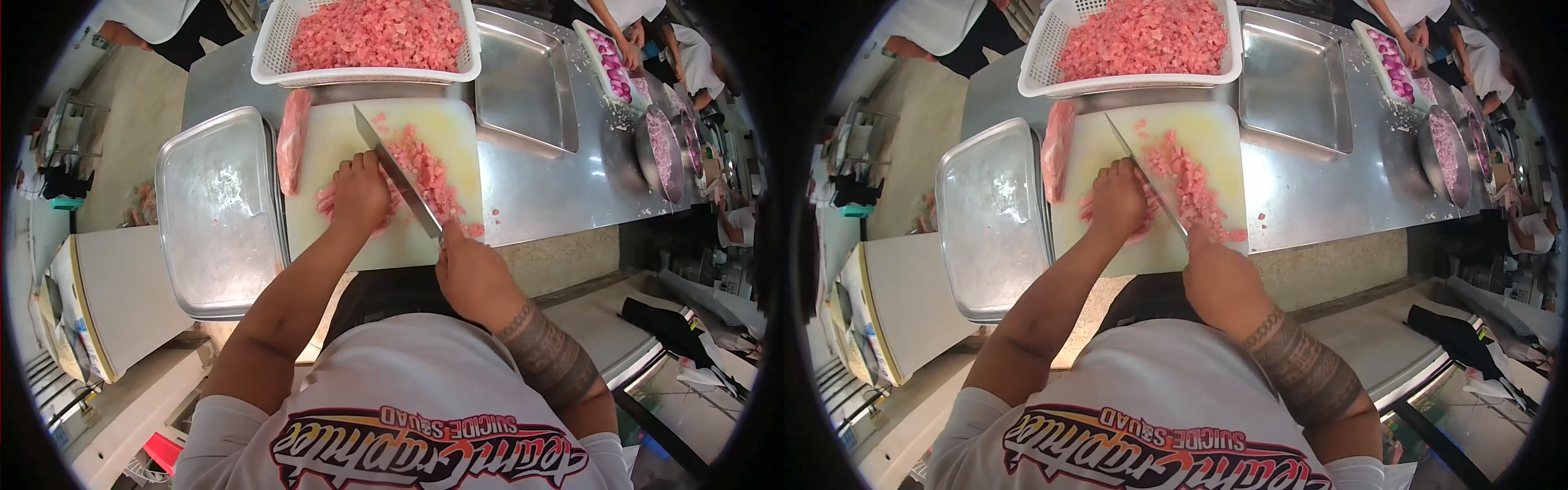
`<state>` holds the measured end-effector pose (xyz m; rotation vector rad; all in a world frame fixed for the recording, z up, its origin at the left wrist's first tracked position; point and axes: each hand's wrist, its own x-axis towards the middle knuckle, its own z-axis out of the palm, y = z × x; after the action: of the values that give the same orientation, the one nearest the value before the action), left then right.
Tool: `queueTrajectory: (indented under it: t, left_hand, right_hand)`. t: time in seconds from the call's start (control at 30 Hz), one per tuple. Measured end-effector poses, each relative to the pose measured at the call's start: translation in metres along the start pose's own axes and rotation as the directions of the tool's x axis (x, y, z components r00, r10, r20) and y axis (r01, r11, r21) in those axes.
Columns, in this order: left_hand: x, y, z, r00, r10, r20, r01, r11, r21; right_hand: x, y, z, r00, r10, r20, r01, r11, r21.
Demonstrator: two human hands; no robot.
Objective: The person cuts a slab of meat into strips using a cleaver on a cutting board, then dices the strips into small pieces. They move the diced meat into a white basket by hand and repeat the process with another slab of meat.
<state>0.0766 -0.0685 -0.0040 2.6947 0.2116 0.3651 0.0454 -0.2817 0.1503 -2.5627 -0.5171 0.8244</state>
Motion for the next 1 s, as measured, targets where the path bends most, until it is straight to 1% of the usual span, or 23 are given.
queueTrajectory:
  t: [0.07,0.17,0.27,0.37,0.47,0.57,0.67,0.77,0.87,0.97,1.0]
  left_hand:
    - [0.001,-0.001,0.003,1.000,-0.015,-0.009,0.014,1.000,-0.028]
    - [0.000,0.002,-0.003,1.000,-0.009,-0.011,0.009,1.000,-0.001]
    - [0.001,0.005,-0.007,1.000,-0.010,-0.008,0.010,1.000,-0.003]
    - [-0.001,0.003,-0.004,0.999,-0.013,-0.040,0.012,0.999,-0.035]
    - [-0.002,-0.002,0.000,0.997,0.019,-0.072,-0.022,0.998,-0.051]
    - [-0.001,-0.005,0.007,1.000,-0.018,-0.007,0.017,0.999,-0.042]
    - [-0.001,-0.002,0.001,0.999,-0.035,0.007,0.035,0.999,-0.034]
    - [-0.002,-0.005,0.006,0.999,-0.030,-0.016,0.030,0.999,-0.032]
    - [0.002,0.000,-0.004,0.980,-0.138,0.142,0.149,0.986,-0.075]
    - [-0.027,-0.006,-0.025,0.997,0.062,0.035,-0.066,0.991,0.117]
    - [-0.037,-0.006,-0.032,0.994,0.091,0.053,-0.098,0.985,0.139]
  right_hand:
    - [-0.002,0.001,0.005,0.999,-0.043,0.014,0.043,0.999,0.012]
    - [0.052,0.020,0.058,0.975,-0.151,-0.161,0.157,0.987,0.026]
    - [0.080,0.015,0.060,0.954,-0.188,-0.233,0.203,0.978,0.042]
    - [0.072,0.007,0.037,0.993,-0.073,-0.093,0.070,0.997,-0.033]
    - [0.025,0.001,0.013,0.989,-0.096,-0.108,0.094,0.995,-0.020]
    - [0.002,-0.004,0.007,0.998,-0.038,0.050,0.036,0.998,0.042]
    - [0.039,0.011,0.055,0.975,-0.173,-0.139,0.175,0.985,-0.002]
    - [0.075,0.003,0.062,0.983,-0.125,-0.137,0.132,0.991,0.040]
    - [0.073,0.005,0.064,0.972,-0.161,-0.171,0.167,0.986,0.023]
    - [0.045,0.021,0.066,0.964,-0.184,-0.193,0.190,0.982,0.011]
    - [0.040,0.028,0.066,0.975,-0.144,-0.170,0.150,0.988,0.022]
